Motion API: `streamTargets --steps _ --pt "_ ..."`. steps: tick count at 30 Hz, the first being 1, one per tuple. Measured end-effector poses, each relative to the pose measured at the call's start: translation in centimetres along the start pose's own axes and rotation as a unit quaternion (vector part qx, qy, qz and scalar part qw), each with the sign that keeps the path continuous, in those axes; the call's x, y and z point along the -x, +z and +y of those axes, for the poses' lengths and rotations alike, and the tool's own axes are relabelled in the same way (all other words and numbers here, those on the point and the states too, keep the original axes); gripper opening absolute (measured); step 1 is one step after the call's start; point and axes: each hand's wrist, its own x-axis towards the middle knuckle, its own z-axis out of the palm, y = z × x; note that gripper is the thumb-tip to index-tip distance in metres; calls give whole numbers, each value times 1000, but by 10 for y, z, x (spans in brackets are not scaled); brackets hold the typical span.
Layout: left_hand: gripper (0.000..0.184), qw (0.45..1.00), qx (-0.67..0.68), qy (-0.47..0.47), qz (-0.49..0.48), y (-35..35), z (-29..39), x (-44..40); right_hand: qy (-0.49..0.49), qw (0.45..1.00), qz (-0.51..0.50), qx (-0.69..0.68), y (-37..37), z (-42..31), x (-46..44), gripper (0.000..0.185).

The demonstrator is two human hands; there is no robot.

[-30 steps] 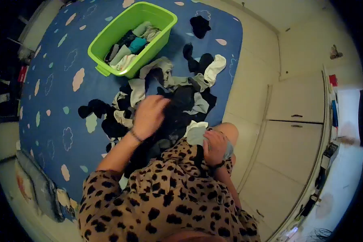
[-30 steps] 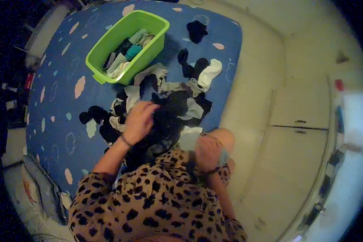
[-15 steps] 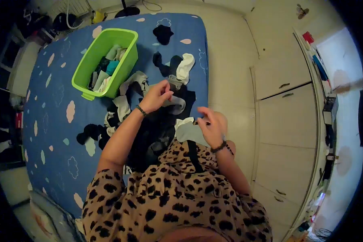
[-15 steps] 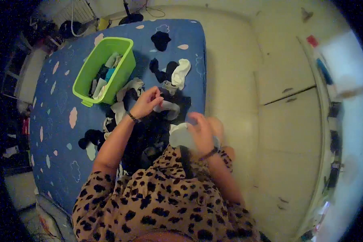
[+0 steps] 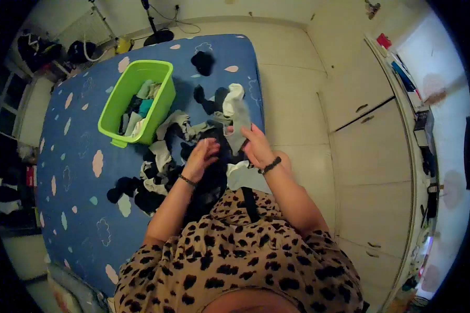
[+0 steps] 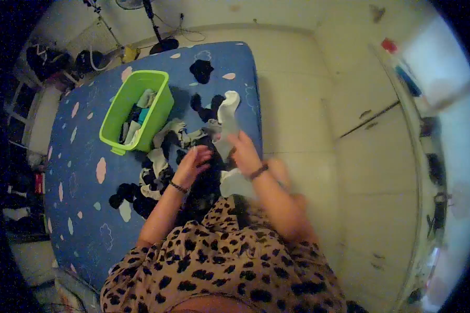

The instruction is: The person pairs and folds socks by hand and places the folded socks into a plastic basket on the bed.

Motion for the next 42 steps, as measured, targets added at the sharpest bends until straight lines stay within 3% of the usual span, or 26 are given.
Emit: streamTargets --steps 1,2,5,6,10,11,13,14,15,16,18,19,21,25,27,30,35,37,39,42 --pt "51 986 115 -81 -91 13 4 6 36 988 -36 -146 6 -29 19 30" --pt "62 984 83 -102 -118 29 7 11 81 953 -62 -285 13 -59 38 41" --pt "52 967 143 -82 -193 59 -3 17 120 910 -87 -387 10 -74 67 44" --pt "52 966 141 -89 -197 66 -3 19 69 920 -72 -378 9 -69 72 45" --pt "36 966 182 -56 -176 74 -12 19 25 921 -6 -388 -10 -57 94 44" --pt "28 970 188 -30 -154 73 -16 17 2 996 46 -74 -32 -37 93 44" --pt "20 973 174 -10 -155 76 -9 21 -15 964 96 247 -39 -47 101 45" --pt "19 971 186 3 -151 76 -6 25 -53 994 57 -80 -43 -51 108 44" --pt "17 969 197 16 -146 77 1 31 -87 913 14 -398 -42 -57 116 43" --pt "14 971 195 9 -136 81 8 37 -87 912 16 -400 -50 -57 120 43" --pt "14 975 182 6 -124 87 19 47 -66 961 49 -263 -65 -59 129 36" --pt "14 979 170 4 -114 89 22 50 -65 961 49 -265 -67 -59 133 36" --pt "15 976 163 13 -145 75 2 39 9 991 89 -99 -71 -61 139 28" --pt "21 987 98 -64 -115 60 -24 32 29 990 139 23 -103 -16 139 21" --pt "23 987 75 -96 -106 41 -54 28 91 969 183 142 -102 -10 143 18" --pt "24 993 1 -106 -47 28 -80 22 64 973 131 177 -113 5 150 18" --pt "22 992 9 -88 -88 19 -77 12 31 978 153 139 -118 6 150 15" --pt "21 993 18 -82 -88 23 -62 7 8 976 165 143 -115 -6 146 15" --pt "21 992 -2 -78 -101 23 -44 -2 27 951 195 238 -103 -40 145 12" --pt "17 987 38 -75 -140 47 8 1 -10 954 184 237 -104 -71 136 12"
